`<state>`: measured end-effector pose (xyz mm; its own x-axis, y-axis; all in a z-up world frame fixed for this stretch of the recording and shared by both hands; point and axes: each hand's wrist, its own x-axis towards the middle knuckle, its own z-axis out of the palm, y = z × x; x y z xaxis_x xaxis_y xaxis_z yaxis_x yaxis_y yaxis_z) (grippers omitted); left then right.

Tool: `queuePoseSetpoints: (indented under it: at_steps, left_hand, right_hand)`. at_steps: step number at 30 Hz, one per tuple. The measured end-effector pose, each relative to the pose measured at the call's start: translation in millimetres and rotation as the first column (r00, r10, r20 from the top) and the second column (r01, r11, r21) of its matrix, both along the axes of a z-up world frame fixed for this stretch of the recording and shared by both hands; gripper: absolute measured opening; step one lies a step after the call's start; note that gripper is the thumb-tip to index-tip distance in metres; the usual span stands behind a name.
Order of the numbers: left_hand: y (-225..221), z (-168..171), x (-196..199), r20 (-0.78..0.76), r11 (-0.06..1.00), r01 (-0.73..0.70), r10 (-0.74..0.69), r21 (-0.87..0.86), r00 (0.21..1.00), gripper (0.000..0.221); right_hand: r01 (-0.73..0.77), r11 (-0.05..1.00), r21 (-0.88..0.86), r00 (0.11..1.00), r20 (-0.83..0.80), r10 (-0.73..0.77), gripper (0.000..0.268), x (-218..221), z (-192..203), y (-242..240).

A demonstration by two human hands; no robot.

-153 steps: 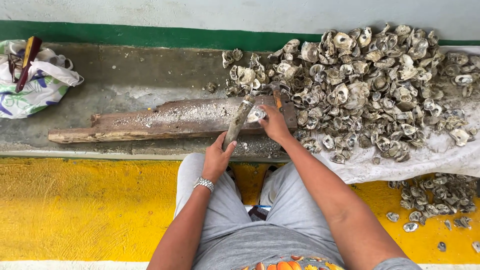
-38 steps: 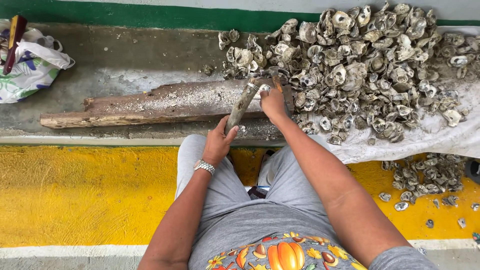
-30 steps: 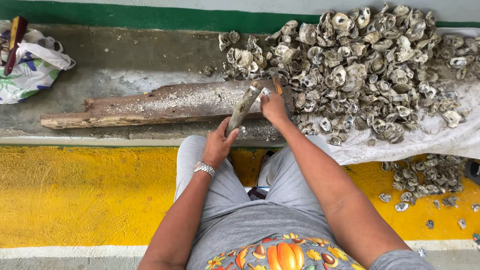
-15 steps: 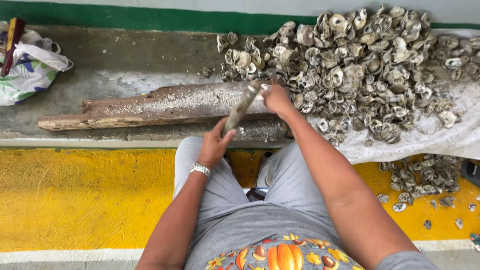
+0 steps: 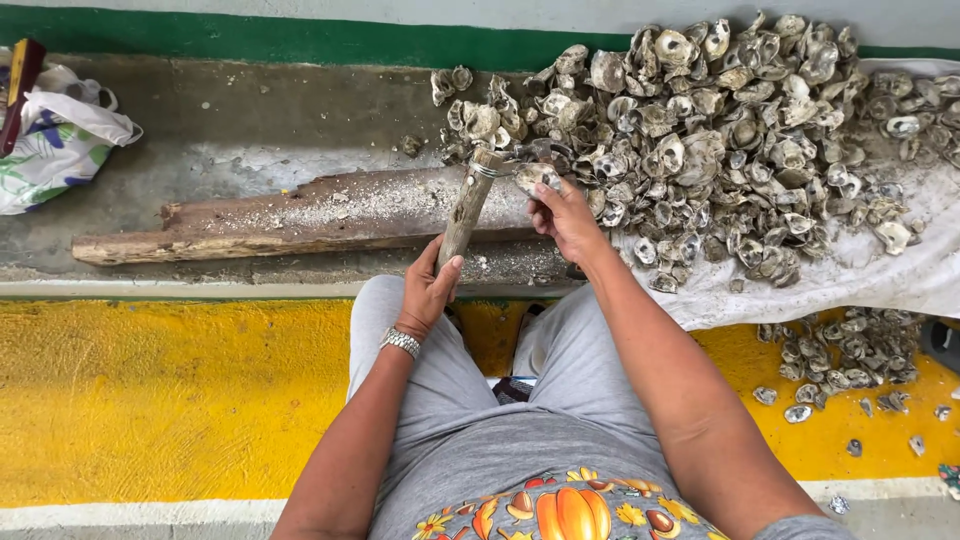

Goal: Hammering oyster shells on a wooden block to crush them.

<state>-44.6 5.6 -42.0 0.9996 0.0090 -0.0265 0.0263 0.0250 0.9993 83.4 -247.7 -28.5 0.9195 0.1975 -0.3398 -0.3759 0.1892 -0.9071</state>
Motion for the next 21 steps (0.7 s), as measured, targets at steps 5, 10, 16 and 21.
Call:
queuePoseSetpoints:
  at_steps: [5,10,16,21]
  left_hand:
    - [1.3,-0.1,2.1,-0.037,0.999,-0.027,0.025,-0.046,0.999,0.054]
    - [-3.2,0.1,1.7,-0.048,0.998,0.022,-0.019,0.052,0.999,0.052]
    - [2.6,-0.4,1.5,-0.026,0.999,-0.047,0.048,0.024,0.999,0.049]
    - [2.4,-11.7,4.5,0.01,0.985,-0.088,0.091,-0.148,0.996,0.04]
  right_hand:
    - [0.3,0.895,-0.329,0.914,0.368,-0.171,0.028,9.1,-35.1,15.0]
    - [0.466,0.705,-0.535,0.778,0.627,-0.038,0.033,5.6,-25.8,13.0]
    - [0.221,0.736,-0.64,0.974,0.177,-0.138,0.029,-26.8,4.1,-81.6]
    - [0.399,0.771,-0.496,0.819,-0.185,-0.543,0.032,-113.0,3.0,-236.0]
